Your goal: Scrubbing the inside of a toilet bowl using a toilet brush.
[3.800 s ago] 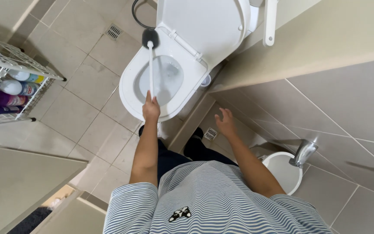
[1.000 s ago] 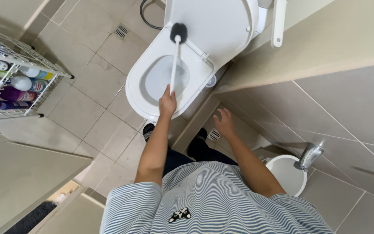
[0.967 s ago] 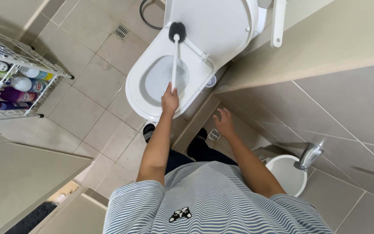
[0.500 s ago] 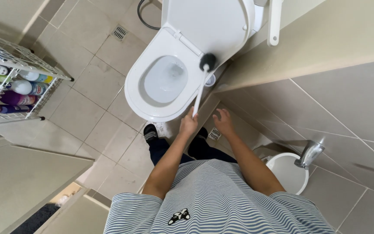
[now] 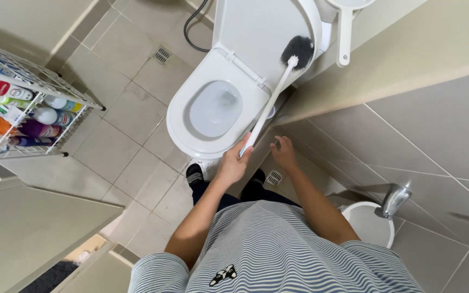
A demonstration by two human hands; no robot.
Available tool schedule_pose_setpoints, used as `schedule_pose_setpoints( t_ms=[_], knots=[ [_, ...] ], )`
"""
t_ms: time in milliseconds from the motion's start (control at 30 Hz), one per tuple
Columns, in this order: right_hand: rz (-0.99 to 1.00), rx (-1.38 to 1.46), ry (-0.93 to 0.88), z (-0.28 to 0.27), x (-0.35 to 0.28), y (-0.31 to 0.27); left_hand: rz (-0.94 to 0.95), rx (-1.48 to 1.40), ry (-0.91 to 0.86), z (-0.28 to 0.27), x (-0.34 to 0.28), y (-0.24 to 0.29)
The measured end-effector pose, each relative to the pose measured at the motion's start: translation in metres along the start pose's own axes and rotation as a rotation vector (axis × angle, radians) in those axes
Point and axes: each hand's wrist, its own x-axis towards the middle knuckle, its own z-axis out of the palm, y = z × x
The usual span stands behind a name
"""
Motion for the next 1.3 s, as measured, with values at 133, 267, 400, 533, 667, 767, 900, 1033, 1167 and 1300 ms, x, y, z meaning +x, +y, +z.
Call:
schedule_pose_setpoints(
  t_ms=[133,267,400,533,667,767,900,1033,1167,1300],
  knots=[
    [-0.079,0.028,0.070,0.001,0.008,-0.007,0.006,0.133,0.015,-0.012,-0.004,0.002],
    [-0.080,-0.004,0.083,-0.001,0.010,-0.004,0.135,0.067,0.127,-0.036,0.006,0.019],
    [-0.035,-0.045,0.059,-0.009,0.015,-0.009,0.140,0.060,0.233,-0.057,0.051,0.007],
    [-0.023,-0.072,0.046,-0.007,0.020,0.002,0.533,-0.056,0.401,-0.056,0.104,-0.042],
    [-0.008,-0.095,0.040,-0.004,0.027,0.007,0.035,-0.493,0.198,-0.059,0.106,-0.032],
    [0.052,-0.059,-0.042,-0.006,0.026,0.001,-0.136,-1.105,-0.076,-0.047,0.111,-0.058],
    [0.146,-0.070,-0.097,-0.004,0.025,-0.006,-0.187,-1.988,-0.535,-0.011,0.137,-0.120],
    [0.143,-0.071,-0.104,-0.001,0.023,0.008,-0.085,-2.170,-0.647,-0.019,0.128,-0.088],
    [0.103,-0.139,-0.042,-0.007,0.022,0.010,-0.160,-1.982,-0.574,-0.024,0.185,-0.166],
    [0.162,-0.136,-0.075,-0.007,0.020,0.007,-0.347,-1.632,-0.259,-0.052,0.178,-0.136]
  ],
)
